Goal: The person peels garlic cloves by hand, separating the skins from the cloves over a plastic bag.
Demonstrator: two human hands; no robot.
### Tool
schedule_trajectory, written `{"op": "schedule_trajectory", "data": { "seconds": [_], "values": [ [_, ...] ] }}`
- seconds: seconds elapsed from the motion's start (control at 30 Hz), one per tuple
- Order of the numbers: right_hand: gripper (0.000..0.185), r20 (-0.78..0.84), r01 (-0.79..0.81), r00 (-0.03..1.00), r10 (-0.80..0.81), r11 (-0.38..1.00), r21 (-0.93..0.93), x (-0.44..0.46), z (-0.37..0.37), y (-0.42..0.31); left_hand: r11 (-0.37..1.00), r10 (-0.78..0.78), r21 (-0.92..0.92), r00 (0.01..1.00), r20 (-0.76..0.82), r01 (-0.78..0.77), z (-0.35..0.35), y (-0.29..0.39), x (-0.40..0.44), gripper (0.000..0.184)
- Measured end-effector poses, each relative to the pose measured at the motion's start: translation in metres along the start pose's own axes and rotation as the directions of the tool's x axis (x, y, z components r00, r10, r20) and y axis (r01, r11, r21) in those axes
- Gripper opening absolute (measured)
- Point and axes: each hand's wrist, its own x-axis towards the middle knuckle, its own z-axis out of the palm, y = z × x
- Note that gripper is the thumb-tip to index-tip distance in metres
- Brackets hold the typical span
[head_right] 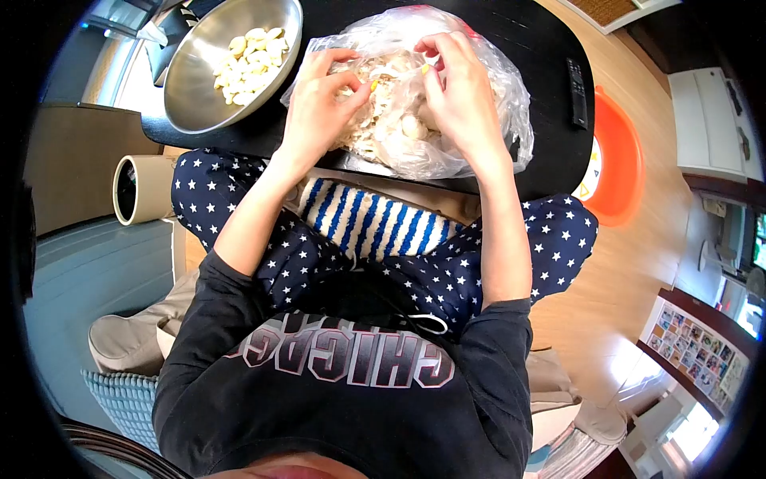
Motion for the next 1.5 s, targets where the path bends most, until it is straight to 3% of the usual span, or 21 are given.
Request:
{"op": "schedule_trajectory", "data": {
  "seconds": [0.17,0.33,0.43,0.47,0.6,0.7,0.9,1.0,1.1,1.13,1.2,1.33,1.47,1.5],
  "values": [
    [0.019,0.283,-0.109,0.955,0.088,0.992,0.061,0.000,-0.035,-0.009,1.000,-0.006,-0.009,1.000,0.015,0.006,0.003,-0.001,0.001,0.006],
    [0.020,0.314,-0.199,0.938,0.148,0.970,0.137,-0.005,-0.066,-0.014,0.998,0.066,0.008,0.998,0.011,-0.066,0.006,-0.007,0.001,0.013],
    [0.020,0.485,-0.290,0.794,0.366,0.930,-0.227,-0.009,-0.076,-0.018,0.999,0.047,-0.007,0.999,0.014,-0.047,0.004,-0.004,0.001,0.014],
    [0.020,0.462,-0.166,0.848,0.262,0.957,-0.237,-0.018,-0.071,-0.004,0.999,0.035,-0.002,0.999,0.021,-0.035,0.003,-0.004,0.002,0.016],
    [0.027,0.409,-0.042,0.878,0.248,0.892,-0.450,-0.029,-0.048,0.008,1.000,0.000,0.012,1.000,0.004,0.000,0.005,-0.005,0.002,0.008],
    [0.028,0.356,-0.004,0.914,0.196,0.880,-0.474,-0.035,-0.029,0.019,0.999,-0.048,0.019,0.999,0.023,0.048,0.004,0.000,0.001,0.012],
    [0.029,0.350,-0.001,0.892,0.285,0.777,-0.630,-0.038,-0.012,0.040,1.000,-0.005,0.001,0.999,0.040,0.005,0.006,-0.002,0.001,0.007],
    [0.030,0.369,-0.028,0.874,0.318,0.790,-0.613,-0.034,-0.017,0.039,1.000,-0.004,-0.023,0.999,0.054,0.006,0.007,-0.002,0.000,0.012],
    [0.032,0.438,-0.087,0.880,0.185,0.968,-0.235,-0.026,-0.030,0.038,1.000,0.027,-0.011,0.998,0.064,-0.026,0.006,-0.002,0.000,0.014],
    [0.032,0.440,-0.085,0.879,0.184,0.968,-0.235,-0.023,-0.034,0.032,1.000,0.025,-0.012,0.998,0.062,-0.024,0.006,-0.004,0.000,0.014],
    [0.037,0.461,-0.253,0.857,0.229,0.967,-0.010,-0.019,-0.044,0.018,1.000,0.018,0.012,0.997,0.080,-0.019,0.007,-0.007,0.000,0.014],
    [0.038,0.376,-0.203,0.921,0.103,0.950,0.237,-0.016,-0.036,0.014,1.000,-0.002,-0.005,0.995,0.095,0.003,0.007,-0.005,0.000,0.012],
    [0.037,0.331,-0.162,0.940,0.080,0.960,0.227,-0.014,-0.023,0.011,0.995,-0.012,-0.102,0.998,0.058,0.018,0.005,0.003,0.003,0.018],
    [0.037,0.339,-0.145,0.937,0.082,0.975,0.167,-0.013,-0.021,0.008,0.950,-0.082,-0.289,0.989,0.124,0.115,0.004,0.004,0.005,0.022]
  ]
}}
